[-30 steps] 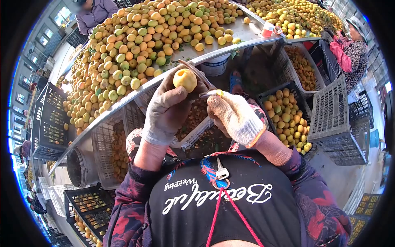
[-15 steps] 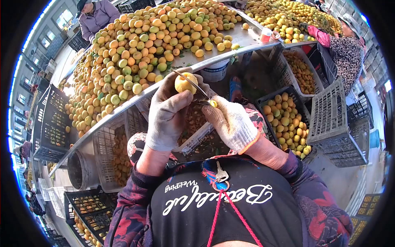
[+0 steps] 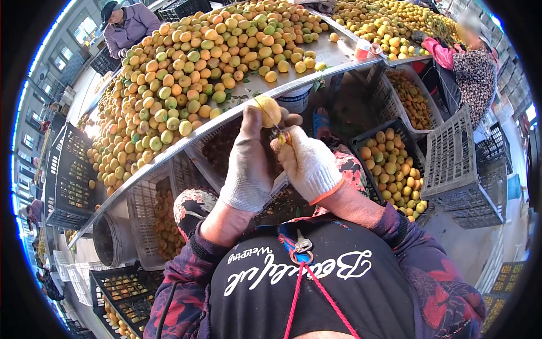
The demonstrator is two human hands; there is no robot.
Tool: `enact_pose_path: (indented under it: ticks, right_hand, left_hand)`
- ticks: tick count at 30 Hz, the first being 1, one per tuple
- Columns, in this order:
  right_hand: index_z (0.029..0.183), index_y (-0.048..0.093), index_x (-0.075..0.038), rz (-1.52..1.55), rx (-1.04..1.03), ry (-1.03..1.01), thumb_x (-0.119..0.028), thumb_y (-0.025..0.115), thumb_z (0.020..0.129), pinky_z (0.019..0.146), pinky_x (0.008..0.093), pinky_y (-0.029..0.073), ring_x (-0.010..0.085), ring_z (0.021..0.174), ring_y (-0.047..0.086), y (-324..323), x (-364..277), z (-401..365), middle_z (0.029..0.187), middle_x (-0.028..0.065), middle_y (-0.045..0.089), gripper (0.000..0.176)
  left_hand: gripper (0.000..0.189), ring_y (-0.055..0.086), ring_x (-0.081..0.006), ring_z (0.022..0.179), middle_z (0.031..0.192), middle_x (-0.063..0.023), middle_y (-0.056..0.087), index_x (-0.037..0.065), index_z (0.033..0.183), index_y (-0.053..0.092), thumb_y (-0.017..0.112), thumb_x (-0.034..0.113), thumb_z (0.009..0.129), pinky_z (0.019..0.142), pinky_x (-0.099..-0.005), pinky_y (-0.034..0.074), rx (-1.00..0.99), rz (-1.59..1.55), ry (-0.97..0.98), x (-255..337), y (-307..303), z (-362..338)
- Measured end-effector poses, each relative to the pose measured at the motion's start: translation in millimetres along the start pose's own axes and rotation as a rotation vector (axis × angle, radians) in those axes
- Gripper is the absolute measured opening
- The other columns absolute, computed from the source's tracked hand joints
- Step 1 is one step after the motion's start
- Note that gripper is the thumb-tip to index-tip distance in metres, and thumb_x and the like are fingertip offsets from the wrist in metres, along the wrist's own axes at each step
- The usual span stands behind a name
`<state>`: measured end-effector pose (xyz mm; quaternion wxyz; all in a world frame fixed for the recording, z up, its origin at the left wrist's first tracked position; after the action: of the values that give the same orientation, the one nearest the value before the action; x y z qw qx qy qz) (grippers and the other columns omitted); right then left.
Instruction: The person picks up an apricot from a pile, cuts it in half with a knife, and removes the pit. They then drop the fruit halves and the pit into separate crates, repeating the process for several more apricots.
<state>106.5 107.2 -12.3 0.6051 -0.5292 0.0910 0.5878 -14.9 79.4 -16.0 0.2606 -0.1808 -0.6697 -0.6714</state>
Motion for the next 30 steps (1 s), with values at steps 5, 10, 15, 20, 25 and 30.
enact_pose_path:
  ticks: [5, 10, 15, 20, 25, 30]
  right_hand:
    - [0.101, 0.054, -0.002, 0.012, -0.033, 0.052, -0.029, 0.055, 0.1, 0.056, 0.0445, 0.048, 0.0421, 0.072, 0.065, 4, 11, -3, 0.074, 0.022, 0.064, 0.027]
    - [0.101, 0.055, -0.001, -0.058, 0.071, -0.031, -0.027, 0.055, 0.099, 0.057, 0.0457, 0.05, 0.0416, 0.07, 0.065, 12, 14, 2, 0.075, 0.0216, 0.065, 0.026]
    - [0.102, 0.055, -0.002, -0.005, -0.003, 0.085, -0.027, 0.056, 0.099, 0.06, 0.046, 0.05, 0.0417, 0.073, 0.065, 7, 8, -1, 0.076, 0.021, 0.066, 0.025]
    - [0.1, 0.054, -0.001, -0.033, -0.011, 0.095, -0.028, 0.054, 0.1, 0.059, 0.0449, 0.05, 0.0419, 0.074, 0.065, 7, 17, -6, 0.075, 0.0215, 0.065, 0.027]
    - [0.099, 0.054, -0.001, -0.04, 0.022, 0.118, -0.028, 0.053, 0.1, 0.059, 0.0448, 0.049, 0.0427, 0.074, 0.065, 12, 23, -10, 0.074, 0.0224, 0.064, 0.027]
    - [0.104, 0.056, -0.001, -0.006, 0.012, 0.099, -0.025, 0.055, 0.099, 0.06, 0.0453, 0.05, 0.0432, 0.075, 0.065, 10, 24, -13, 0.077, 0.0232, 0.065, 0.024]
  left_hand:
    - [0.052, 0.062, -0.0184, 0.103, 0.114, -0.0121, 0.065, 0.001, 0.13, 0.054, 0.058, 0.041, 0.099, 0.093, -0.0324, 0.05, 0.024, 0.511, 0.229, 9, -9, 4]
    - [0.055, 0.066, -0.0239, 0.091, 0.104, -0.0151, 0.067, 0.001, 0.118, 0.056, 0.057, 0.052, 0.096, 0.084, -0.0373, 0.055, 0.126, 0.016, 0.023, -11, -9, 11]
    - [0.062, 0.066, -0.0234, 0.092, 0.102, -0.016, 0.068, 0.001, 0.12, 0.056, 0.052, 0.058, 0.096, 0.085, -0.0371, 0.055, 0.01, 0.233, 0.025, 4, -6, 9]
    - [0.051, 0.064, -0.018, 0.098, 0.104, -0.0114, 0.068, 0.0, 0.124, 0.057, 0.06, 0.043, 0.097, 0.092, -0.0305, 0.049, 0.076, 0.585, 0.271, 4, -9, 8]
    - [0.051, 0.062, -0.0131, 0.089, 0.1, -0.006, 0.067, 0.003, 0.113, 0.062, 0.057, 0.051, 0.097, 0.083, -0.0256, 0.049, 0.222, 0.26, -0.029, -21, -22, 13]
    - [0.053, 0.058, -0.0093, 0.093, 0.103, -0.0028, 0.065, 0.001, 0.118, 0.062, 0.061, 0.049, 0.096, 0.084, -0.0238, 0.046, 0.098, 0.709, 0.186, -5, -23, 6]
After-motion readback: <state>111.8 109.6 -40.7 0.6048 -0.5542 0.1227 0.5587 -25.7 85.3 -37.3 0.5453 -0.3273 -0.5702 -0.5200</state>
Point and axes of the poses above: each hand's wrist, its own z-axis towards the middle knuckle, its own y-axis out of the palm, x = y × z, the point moved 2 cm from there along z, towards the middle knuckle
